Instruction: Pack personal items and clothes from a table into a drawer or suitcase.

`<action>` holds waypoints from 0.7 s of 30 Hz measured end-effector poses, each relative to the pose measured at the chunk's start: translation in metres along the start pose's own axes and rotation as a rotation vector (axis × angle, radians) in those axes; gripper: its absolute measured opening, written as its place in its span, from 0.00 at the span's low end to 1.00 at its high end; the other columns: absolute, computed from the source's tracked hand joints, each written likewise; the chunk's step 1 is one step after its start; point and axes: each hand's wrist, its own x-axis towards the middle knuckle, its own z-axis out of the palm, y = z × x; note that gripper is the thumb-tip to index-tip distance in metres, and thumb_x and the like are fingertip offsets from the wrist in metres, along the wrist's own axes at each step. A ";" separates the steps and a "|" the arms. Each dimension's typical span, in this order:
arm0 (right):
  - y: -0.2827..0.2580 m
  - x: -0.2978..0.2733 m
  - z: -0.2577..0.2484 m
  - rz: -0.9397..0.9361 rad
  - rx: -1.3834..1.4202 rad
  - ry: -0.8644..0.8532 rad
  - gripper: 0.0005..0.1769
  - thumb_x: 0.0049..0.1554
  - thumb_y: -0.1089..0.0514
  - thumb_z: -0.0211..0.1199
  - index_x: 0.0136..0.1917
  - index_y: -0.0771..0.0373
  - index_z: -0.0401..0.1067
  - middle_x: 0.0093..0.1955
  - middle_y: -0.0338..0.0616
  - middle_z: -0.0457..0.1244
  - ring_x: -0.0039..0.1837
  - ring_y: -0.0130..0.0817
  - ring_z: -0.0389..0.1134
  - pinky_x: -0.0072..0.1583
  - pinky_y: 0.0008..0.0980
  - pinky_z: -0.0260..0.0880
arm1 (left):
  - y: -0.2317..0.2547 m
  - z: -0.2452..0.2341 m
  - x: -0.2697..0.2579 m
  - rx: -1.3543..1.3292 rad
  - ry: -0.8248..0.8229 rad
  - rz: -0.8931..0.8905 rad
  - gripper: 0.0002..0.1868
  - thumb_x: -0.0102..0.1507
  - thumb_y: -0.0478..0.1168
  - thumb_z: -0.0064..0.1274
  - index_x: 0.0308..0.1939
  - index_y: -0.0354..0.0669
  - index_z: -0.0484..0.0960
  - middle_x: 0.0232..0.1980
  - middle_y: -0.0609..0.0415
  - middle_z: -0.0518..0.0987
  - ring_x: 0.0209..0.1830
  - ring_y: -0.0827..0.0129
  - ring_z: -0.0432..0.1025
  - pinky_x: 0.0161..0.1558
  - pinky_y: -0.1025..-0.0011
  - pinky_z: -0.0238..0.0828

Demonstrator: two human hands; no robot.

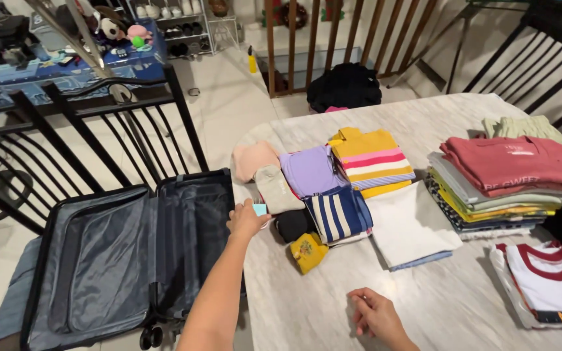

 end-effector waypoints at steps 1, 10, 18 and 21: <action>0.000 -0.003 0.002 0.001 0.004 0.004 0.15 0.63 0.53 0.56 0.59 0.59 0.78 0.31 0.45 0.68 0.26 0.30 0.66 0.28 0.29 0.60 | -0.004 0.005 0.005 0.001 -0.003 0.005 0.43 0.54 0.60 0.66 0.69 0.54 0.68 0.69 0.49 0.70 0.69 0.47 0.64 0.64 0.47 0.65; 0.000 -0.011 0.005 -0.075 0.032 0.016 0.15 0.63 0.54 0.56 0.58 0.60 0.77 0.32 0.43 0.66 0.25 0.29 0.66 0.28 0.29 0.58 | -0.035 0.032 -0.011 -0.264 0.084 0.007 0.44 0.49 0.56 0.73 0.64 0.44 0.72 0.63 0.46 0.71 0.63 0.51 0.68 0.60 0.52 0.67; 0.002 -0.012 0.006 -0.125 0.026 0.055 0.15 0.63 0.54 0.56 0.57 0.61 0.77 0.32 0.45 0.67 0.25 0.30 0.66 0.28 0.30 0.58 | -0.062 0.054 -0.063 -1.389 -0.150 0.022 0.31 0.59 0.40 0.64 0.65 0.51 0.69 0.54 0.56 0.79 0.48 0.69 0.74 0.46 0.67 0.69; 0.015 0.000 0.005 -0.149 0.043 0.058 0.17 0.63 0.51 0.58 0.59 0.61 0.77 0.37 0.48 0.70 0.31 0.31 0.69 0.30 0.30 0.59 | -0.034 0.039 -0.121 -1.689 -0.313 -0.010 0.30 0.60 0.39 0.58 0.65 0.59 0.67 0.55 0.57 0.77 0.48 0.70 0.73 0.43 0.66 0.66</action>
